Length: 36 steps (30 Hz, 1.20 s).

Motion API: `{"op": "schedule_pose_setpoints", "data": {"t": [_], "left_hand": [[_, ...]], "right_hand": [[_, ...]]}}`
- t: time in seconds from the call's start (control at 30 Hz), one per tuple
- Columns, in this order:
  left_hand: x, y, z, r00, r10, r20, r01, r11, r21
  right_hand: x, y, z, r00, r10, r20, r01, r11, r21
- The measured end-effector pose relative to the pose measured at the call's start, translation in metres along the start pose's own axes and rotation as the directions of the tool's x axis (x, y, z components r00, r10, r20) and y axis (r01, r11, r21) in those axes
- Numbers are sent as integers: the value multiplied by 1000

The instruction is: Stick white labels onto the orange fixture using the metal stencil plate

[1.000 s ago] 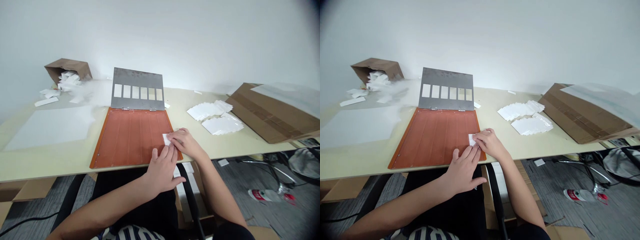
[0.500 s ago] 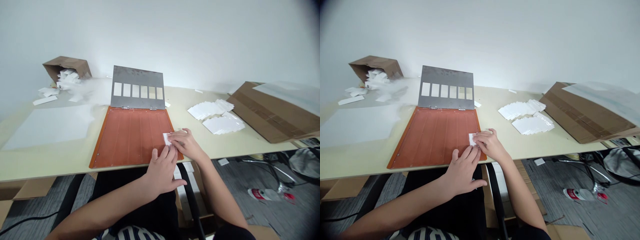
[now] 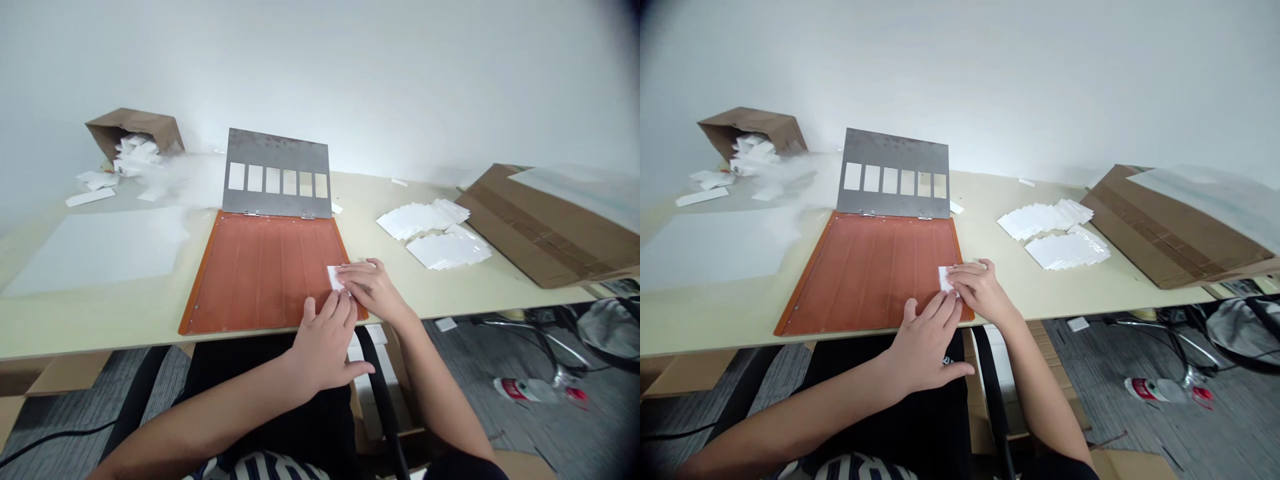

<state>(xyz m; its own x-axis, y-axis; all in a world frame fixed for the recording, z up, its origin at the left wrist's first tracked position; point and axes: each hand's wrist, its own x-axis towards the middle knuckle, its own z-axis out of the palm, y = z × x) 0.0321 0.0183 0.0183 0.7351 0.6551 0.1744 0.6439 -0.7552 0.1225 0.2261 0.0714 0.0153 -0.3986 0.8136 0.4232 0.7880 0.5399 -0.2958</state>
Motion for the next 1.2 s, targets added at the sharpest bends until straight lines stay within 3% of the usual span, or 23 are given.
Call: {"op": "schedule_pose_setpoints", "data": {"t": [0.27, 0.43, 0.8, 1.2], "left_hand": [[0, -1, -2, 1000, 4, 17, -4, 1000, -5], [1, -1, -7, 999, -17, 29, 18, 999, -27], [5, -2, -8, 997, -26, 70, 25, 1000, 10], [4, -3, -7, 997, -19, 70, 18, 1000, 25]], "right_hand": [[0, -1, 1, 1000, 7, -27, -7, 1000, 3], [1, 0, 1, 996, 85, -29, -83, 995, 60], [26, 4, -13, 980, 157, 123, -171, 979, 113], [29, 2, -20, 978, 131, 160, -151, 981, 120]]}}
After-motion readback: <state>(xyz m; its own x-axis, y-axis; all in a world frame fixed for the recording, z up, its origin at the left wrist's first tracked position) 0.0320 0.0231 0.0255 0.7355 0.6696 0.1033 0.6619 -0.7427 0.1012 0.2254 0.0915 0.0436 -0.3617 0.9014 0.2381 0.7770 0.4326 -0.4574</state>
